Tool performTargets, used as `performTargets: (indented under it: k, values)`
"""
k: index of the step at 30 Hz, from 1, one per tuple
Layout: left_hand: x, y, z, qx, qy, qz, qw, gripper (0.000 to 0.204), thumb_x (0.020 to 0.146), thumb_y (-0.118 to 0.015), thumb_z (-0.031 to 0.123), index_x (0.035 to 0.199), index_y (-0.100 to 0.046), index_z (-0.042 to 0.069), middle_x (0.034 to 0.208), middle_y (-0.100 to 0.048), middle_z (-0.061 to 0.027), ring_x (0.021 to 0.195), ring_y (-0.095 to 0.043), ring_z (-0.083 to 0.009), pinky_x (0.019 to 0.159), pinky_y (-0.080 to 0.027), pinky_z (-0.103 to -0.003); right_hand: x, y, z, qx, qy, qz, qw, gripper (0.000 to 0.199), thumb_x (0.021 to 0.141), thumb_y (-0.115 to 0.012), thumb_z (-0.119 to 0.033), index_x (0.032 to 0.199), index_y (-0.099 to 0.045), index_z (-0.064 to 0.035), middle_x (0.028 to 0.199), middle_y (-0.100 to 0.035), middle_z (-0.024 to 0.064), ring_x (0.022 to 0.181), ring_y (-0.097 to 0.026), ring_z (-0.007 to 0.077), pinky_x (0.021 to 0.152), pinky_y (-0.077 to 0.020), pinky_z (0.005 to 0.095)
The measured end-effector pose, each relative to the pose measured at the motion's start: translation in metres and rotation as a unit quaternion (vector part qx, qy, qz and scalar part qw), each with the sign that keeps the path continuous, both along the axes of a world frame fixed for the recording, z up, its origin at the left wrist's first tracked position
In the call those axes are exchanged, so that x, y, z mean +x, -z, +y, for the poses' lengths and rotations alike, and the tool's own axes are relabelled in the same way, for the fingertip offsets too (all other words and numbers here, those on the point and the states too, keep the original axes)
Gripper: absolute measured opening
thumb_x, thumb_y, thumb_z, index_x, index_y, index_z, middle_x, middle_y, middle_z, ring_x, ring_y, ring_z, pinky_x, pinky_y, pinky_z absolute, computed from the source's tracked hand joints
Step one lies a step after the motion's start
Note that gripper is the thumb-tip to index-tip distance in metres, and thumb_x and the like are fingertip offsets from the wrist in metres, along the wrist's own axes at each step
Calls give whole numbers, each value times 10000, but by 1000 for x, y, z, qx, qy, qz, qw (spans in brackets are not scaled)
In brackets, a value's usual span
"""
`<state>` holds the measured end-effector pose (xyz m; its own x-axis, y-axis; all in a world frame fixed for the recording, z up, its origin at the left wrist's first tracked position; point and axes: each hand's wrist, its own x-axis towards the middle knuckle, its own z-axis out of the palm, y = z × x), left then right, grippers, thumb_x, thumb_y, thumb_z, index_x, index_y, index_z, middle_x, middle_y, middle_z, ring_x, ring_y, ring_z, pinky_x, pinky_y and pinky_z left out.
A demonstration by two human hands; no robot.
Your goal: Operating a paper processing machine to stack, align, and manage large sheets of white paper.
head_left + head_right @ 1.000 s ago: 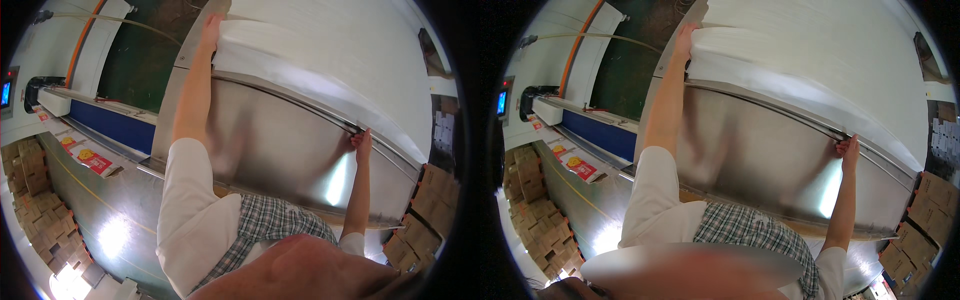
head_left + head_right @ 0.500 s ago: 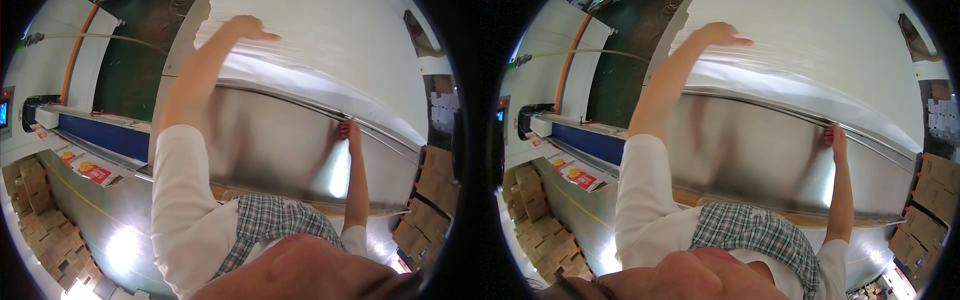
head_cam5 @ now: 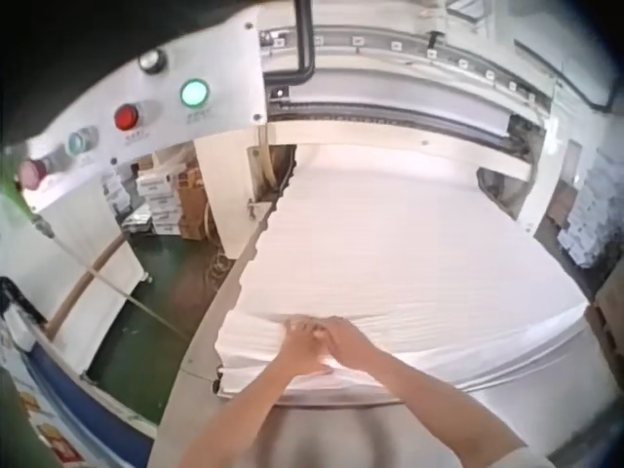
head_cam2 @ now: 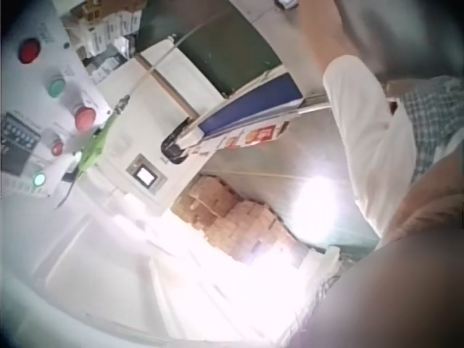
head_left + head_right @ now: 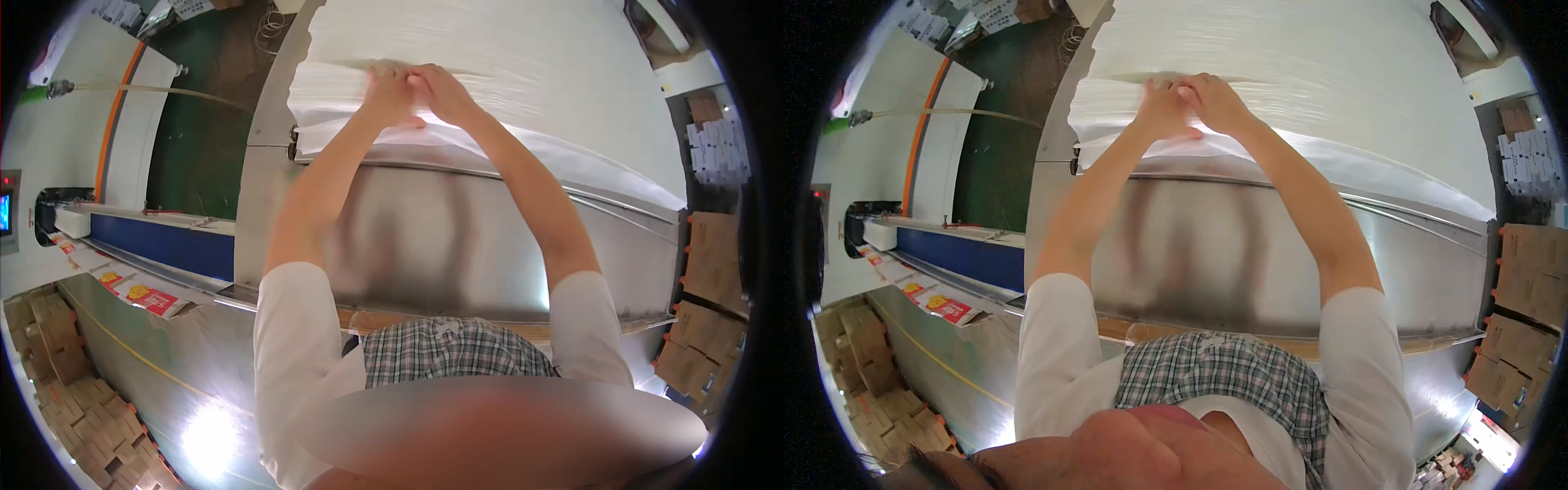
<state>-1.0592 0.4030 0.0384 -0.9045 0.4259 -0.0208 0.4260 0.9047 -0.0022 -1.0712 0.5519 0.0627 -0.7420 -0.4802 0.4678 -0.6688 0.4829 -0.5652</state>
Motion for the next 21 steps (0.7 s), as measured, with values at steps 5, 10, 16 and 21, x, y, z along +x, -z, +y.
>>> performTargets:
  k: [5, 10, 16, 21]
  values:
    - [3, -4, 0, 56, -13, -7, 998, 910, 534, -724, 509, 1266, -349, 118, 1256, -424, -98, 1168, -389, -290, 952, -210, -595, -36, 21, 55, 329, 78, -67, 939, 346, 857, -448, -395, 983, -564, -94, 1019, -580, 90, 1002, -521, 272, 826, -380, 480]
    - [-26, 7, 7, 42, -20, 14, 999, 1005, 449, -770, 495, 1268, -335, 106, 1307, -374, -140, 1225, -336, -297, 963, -219, -589, -48, 35, 210, 385, 239, -158, 877, 497, 862, -310, -552, 1022, -572, -160, 1059, -576, 55, 1030, -514, 255, 813, -386, 496]
    - [-34, -20, 28, -64, -152, -151, 975, 1089, 401, -836, 337, 1322, -290, 139, 1335, -365, -121, 1242, -326, -293, 971, -249, -566, -40, 29, 312, 405, 231, -189, 864, 583, 818, -334, -612, 1183, -506, -191, 1212, -495, 49, 1161, -412, 262, 935, -270, 553]
    - [-24, -45, 81, -143, -279, -195, 929, 1132, 458, -825, 235, 1369, -155, 184, 1399, -240, -103, 1288, -217, -308, 932, -227, -655, -40, 14, 408, 426, 195, -206, 859, 568, 797, -402, -595, 1202, -484, -205, 1196, -500, 74, 1123, -446, 261, 919, -297, 517]
